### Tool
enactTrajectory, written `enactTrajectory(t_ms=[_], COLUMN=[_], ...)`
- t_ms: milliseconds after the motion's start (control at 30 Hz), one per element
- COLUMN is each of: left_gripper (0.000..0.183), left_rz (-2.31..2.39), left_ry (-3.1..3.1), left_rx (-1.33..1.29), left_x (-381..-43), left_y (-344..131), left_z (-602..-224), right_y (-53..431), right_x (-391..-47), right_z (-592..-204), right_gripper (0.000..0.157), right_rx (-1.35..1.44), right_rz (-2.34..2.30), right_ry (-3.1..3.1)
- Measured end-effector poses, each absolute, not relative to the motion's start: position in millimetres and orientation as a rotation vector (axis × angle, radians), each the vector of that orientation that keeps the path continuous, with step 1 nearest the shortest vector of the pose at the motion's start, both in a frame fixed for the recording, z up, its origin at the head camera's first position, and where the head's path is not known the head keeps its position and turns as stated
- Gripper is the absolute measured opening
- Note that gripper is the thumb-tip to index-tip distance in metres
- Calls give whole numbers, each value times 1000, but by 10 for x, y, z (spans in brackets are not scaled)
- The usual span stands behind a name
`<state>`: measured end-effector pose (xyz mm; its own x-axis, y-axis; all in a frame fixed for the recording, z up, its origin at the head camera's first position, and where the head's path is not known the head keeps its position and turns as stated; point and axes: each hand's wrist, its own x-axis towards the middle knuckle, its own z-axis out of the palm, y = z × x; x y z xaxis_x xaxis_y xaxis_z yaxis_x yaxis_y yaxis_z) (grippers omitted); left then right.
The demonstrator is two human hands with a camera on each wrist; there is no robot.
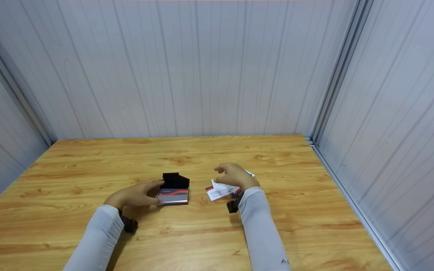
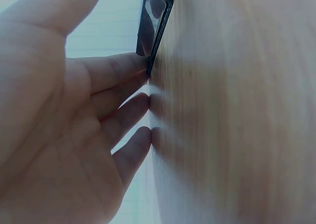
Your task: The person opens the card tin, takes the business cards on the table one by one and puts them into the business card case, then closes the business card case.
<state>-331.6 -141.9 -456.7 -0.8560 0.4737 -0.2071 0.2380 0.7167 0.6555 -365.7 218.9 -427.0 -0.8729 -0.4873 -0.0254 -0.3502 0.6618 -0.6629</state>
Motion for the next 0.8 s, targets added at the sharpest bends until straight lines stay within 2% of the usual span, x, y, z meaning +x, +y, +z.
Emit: enactTrajectory(t_ms=[367,800], left_gripper=[85,84], left_rz=[905,903], left_ry=[2565,2559], left_rx=[541,534], left_x=[-3322,-3313], left_y=[-1432,-1421], left_z=[-4563,-4556], right_y=[2437,2469], right_x=[-3646,-3671], right_z=[-4281,-4405], right_gripper=[56,64], right_rx=[-353,-199], right_rz=[-1039,-1089], right_ry=[2655,2596])
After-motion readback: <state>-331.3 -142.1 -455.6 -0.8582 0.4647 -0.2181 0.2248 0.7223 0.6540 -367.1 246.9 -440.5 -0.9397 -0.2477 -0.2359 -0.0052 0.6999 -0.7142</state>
